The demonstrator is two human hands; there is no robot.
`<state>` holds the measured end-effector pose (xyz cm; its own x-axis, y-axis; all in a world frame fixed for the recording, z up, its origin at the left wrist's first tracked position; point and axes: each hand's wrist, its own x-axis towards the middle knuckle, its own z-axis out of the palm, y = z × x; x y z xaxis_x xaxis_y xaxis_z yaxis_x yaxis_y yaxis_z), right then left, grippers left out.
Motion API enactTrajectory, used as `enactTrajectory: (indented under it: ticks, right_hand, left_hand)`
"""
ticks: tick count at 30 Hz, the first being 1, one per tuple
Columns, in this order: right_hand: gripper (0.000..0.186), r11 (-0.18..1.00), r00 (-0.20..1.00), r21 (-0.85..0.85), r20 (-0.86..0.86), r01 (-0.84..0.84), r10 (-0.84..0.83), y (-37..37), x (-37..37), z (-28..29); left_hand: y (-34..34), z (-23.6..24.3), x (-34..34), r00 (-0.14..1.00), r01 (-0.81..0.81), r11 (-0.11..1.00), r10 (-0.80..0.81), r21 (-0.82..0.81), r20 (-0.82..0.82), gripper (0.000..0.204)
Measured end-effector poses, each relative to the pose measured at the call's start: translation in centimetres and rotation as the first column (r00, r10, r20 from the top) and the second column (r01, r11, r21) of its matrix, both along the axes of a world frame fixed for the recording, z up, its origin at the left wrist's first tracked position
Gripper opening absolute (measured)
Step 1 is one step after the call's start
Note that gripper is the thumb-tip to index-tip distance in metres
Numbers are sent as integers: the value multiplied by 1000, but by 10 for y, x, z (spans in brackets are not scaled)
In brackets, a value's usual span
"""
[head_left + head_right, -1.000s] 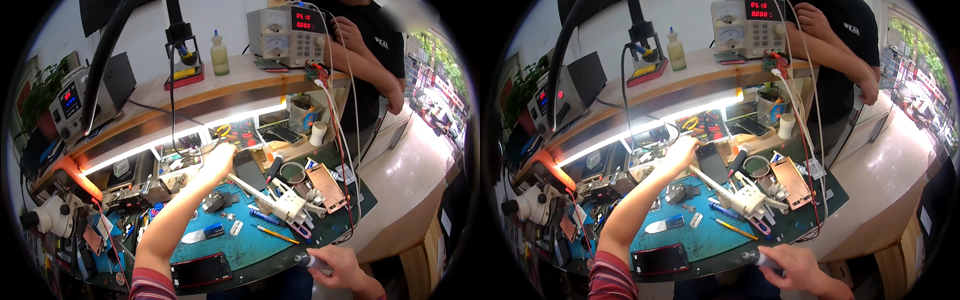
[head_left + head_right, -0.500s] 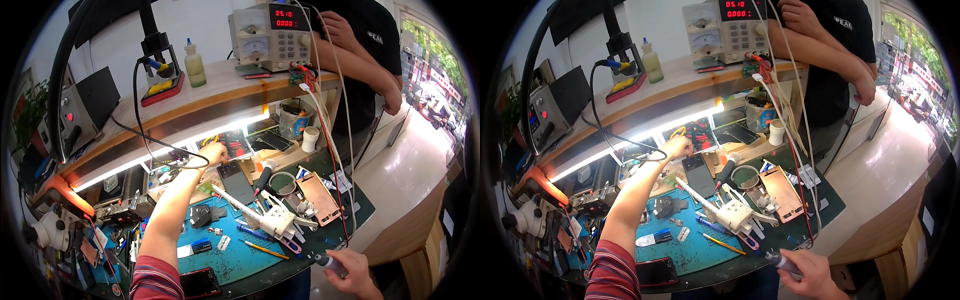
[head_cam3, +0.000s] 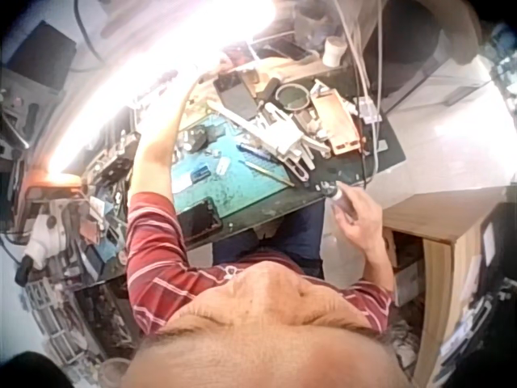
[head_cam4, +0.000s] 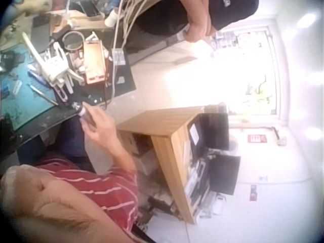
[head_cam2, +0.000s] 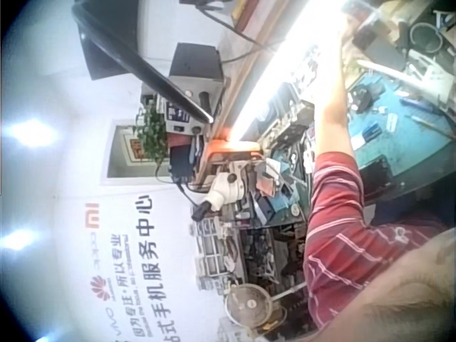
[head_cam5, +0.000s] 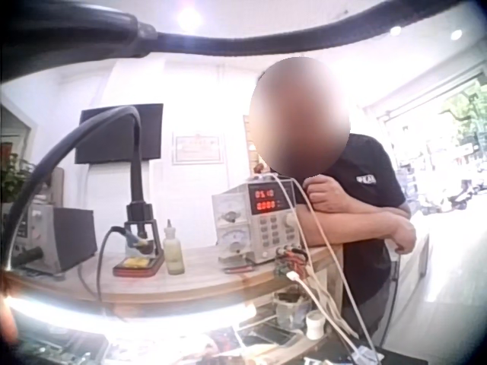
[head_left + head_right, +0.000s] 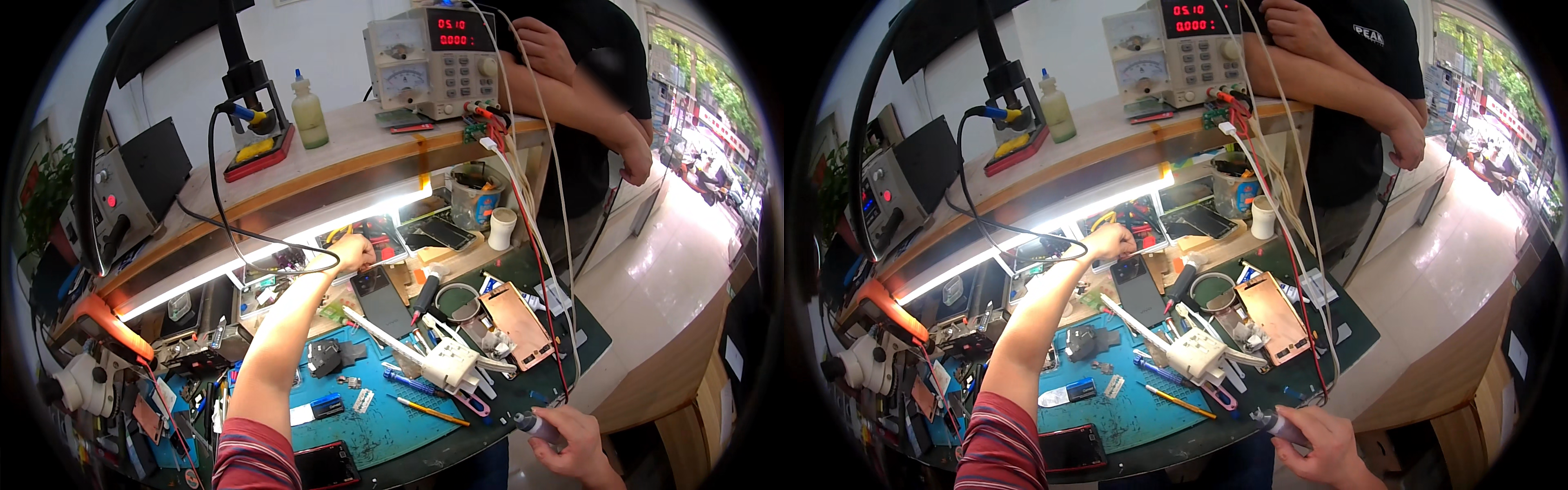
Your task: The person applies adhesive to the edges of a smartphone frame using a syringe-like tool. They hold the phone steady with one hand while carefully dispensing the adhesive along the perimeter.
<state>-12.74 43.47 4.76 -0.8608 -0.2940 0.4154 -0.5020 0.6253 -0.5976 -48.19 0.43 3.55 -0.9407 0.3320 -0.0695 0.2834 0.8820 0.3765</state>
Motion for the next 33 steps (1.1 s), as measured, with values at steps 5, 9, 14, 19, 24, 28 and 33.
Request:
enactTrajectory:
  ticks: [5, 9, 14, 19, 24, 28, 33]
  right_hand:
    - [45, 1000, 1000, -2, 20, 3, -3, 3, 3, 0]
    - [45, 1000, 1000, -17, 29, 0, 0, 5, 5, -2]
    - [44, 999, 999, -28, 37, 25, -24, 7, 11, 5]
    - [43, 984, 986, -95, 84, 150, -142, 0, 12, 9]
    - [43, 995, 998, -77, 24, 65, -63, -21, 2, 12]
    - [47, 991, 996, -102, -48, -83, 79, -52, 12, 15]
    - [47, 966, 971, -125, -103, -227, 215, -84, 38, 21]
  left_hand:
    - [11, 6, 0, 1000, -7, 998, 7, -64, -1, 8]
    - [6, -3, -11, 998, -36, 991, 28, -132, -63, 6]
    - [5, 4, -3, 988, -123, 962, 95, -246, -124, 22]
    - [-3, 23, 28, 907, -157, 980, 94, -124, -411, 25]
    - [40, 21, 154, 1000, -21, 640, -3, 768, 29, 18]
    - [89, 43, 300, 898, -351, 322, -150, 879, 413, 22]
    - [97, 47, 381, 831, -486, 117, -243, 866, 500, 15]
